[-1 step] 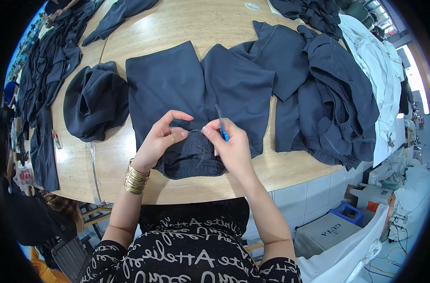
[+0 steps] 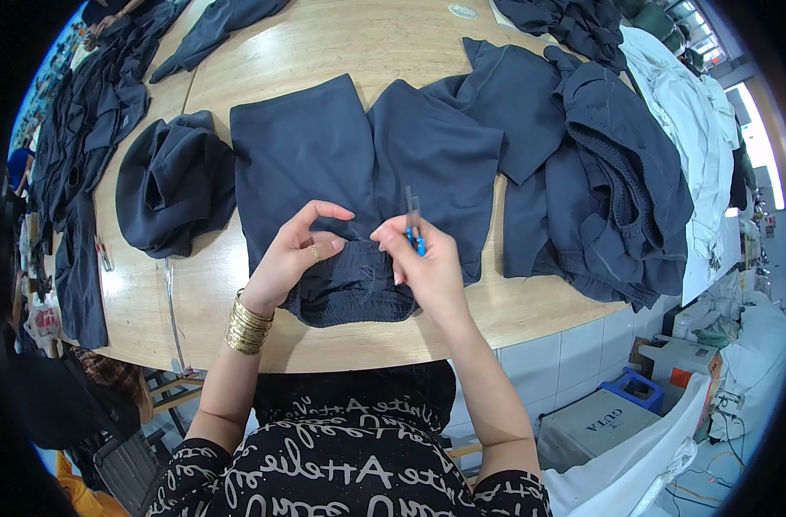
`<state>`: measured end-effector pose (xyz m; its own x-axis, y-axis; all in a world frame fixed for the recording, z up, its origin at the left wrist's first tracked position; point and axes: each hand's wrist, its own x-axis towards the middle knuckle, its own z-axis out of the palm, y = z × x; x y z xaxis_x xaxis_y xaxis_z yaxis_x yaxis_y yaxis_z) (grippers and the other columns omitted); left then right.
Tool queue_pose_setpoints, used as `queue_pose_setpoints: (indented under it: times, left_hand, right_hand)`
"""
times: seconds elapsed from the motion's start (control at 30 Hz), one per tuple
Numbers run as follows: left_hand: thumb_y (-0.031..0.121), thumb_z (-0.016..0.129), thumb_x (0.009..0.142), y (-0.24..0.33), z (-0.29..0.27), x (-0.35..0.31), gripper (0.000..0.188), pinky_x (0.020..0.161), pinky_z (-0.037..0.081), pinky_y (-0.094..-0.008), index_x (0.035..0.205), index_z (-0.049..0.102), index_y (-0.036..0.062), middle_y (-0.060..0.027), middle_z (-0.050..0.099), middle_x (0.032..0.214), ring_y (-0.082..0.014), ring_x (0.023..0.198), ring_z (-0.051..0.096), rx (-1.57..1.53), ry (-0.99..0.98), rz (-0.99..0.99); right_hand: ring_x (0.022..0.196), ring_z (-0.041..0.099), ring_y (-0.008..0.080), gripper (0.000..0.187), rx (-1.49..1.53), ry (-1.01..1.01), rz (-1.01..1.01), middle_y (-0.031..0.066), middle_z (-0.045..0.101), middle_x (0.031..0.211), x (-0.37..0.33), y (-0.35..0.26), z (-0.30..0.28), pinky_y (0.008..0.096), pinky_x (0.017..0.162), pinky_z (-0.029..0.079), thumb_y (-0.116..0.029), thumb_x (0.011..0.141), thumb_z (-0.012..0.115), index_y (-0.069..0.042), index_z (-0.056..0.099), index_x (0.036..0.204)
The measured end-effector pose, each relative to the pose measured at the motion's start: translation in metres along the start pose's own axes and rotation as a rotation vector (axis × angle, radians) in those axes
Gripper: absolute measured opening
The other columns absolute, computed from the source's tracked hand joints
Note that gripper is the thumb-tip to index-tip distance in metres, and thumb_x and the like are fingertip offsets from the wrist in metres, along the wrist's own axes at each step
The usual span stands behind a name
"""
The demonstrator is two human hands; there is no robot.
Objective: Trimming loose threads from a pair of dark grey shorts using small blue scissors.
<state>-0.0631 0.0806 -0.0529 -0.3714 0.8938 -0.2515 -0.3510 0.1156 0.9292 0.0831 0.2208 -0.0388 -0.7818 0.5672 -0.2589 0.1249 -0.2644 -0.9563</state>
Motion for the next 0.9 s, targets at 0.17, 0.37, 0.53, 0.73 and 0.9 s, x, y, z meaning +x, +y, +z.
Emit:
queue_pose_setpoints:
  times: [0.17,0.37,0.53,0.73,0.9]
  left_hand:
    - [0.002,0.056,0.089,-0.003,0.000,0.000,0.031,0.081,0.043,-0.0193,0.120,0.052,0.0051,0.0020,0.061,0.090,-0.0013,0.082,0.055,-0.008,-0.006,0.043]
    - [0.002,0.056,0.090,-0.001,0.000,0.001,0.030,0.080,0.042,-0.0182,0.120,0.052,0.0051,0.0039,0.060,0.085,-0.0004,0.081,0.053,-0.033,-0.048,-0.001]
    - [0.002,0.055,0.091,-0.002,-0.002,0.001,0.028,0.074,0.041,-0.0183,0.118,0.051,0.0048,0.0043,0.058,0.080,-0.0005,0.077,0.050,0.128,-0.071,0.072]
    - [0.001,0.055,0.090,-0.001,0.002,-0.005,0.025,0.073,0.042,-0.0205,0.115,0.052,0.0037,0.0006,0.059,0.083,-0.0032,0.078,0.052,0.308,0.005,0.145]
    - [0.003,0.060,0.088,0.005,0.020,-0.006,0.022,0.073,0.045,-0.0233,0.109,0.057,0.0035,-0.0053,0.065,0.092,-0.0070,0.079,0.058,0.617,0.190,0.455]
  right_hand:
    - [0.065,0.058,0.0093,0.012,-0.553,0.007,-0.462,0.0030,0.060,0.084,-0.001,0.004,0.000,0.0223,0.056,0.043,-0.009,0.084,0.068,-0.001,0.067,0.093]
    - [0.069,0.057,0.0097,0.012,-0.513,0.021,-0.442,0.0027,0.058,0.081,-0.001,0.011,0.009,0.0237,0.062,0.045,-0.004,0.080,0.071,0.002,0.065,0.088]
    - [0.055,0.048,0.0029,0.010,-0.102,0.049,0.025,-0.0024,0.058,0.070,-0.001,-0.005,0.008,0.0187,0.048,0.037,-0.009,0.083,0.072,-0.001,0.065,0.084]
    - [0.052,0.042,0.0000,0.012,-0.110,0.064,-0.003,-0.0049,0.057,0.066,-0.002,-0.014,0.004,0.0176,0.046,0.032,-0.013,0.084,0.072,-0.003,0.066,0.083]
    - [0.060,0.048,0.0037,0.013,-0.377,0.040,-0.237,-0.0003,0.062,0.069,0.002,-0.018,0.006,0.0209,0.054,0.039,-0.012,0.082,0.072,-0.001,0.065,0.083]
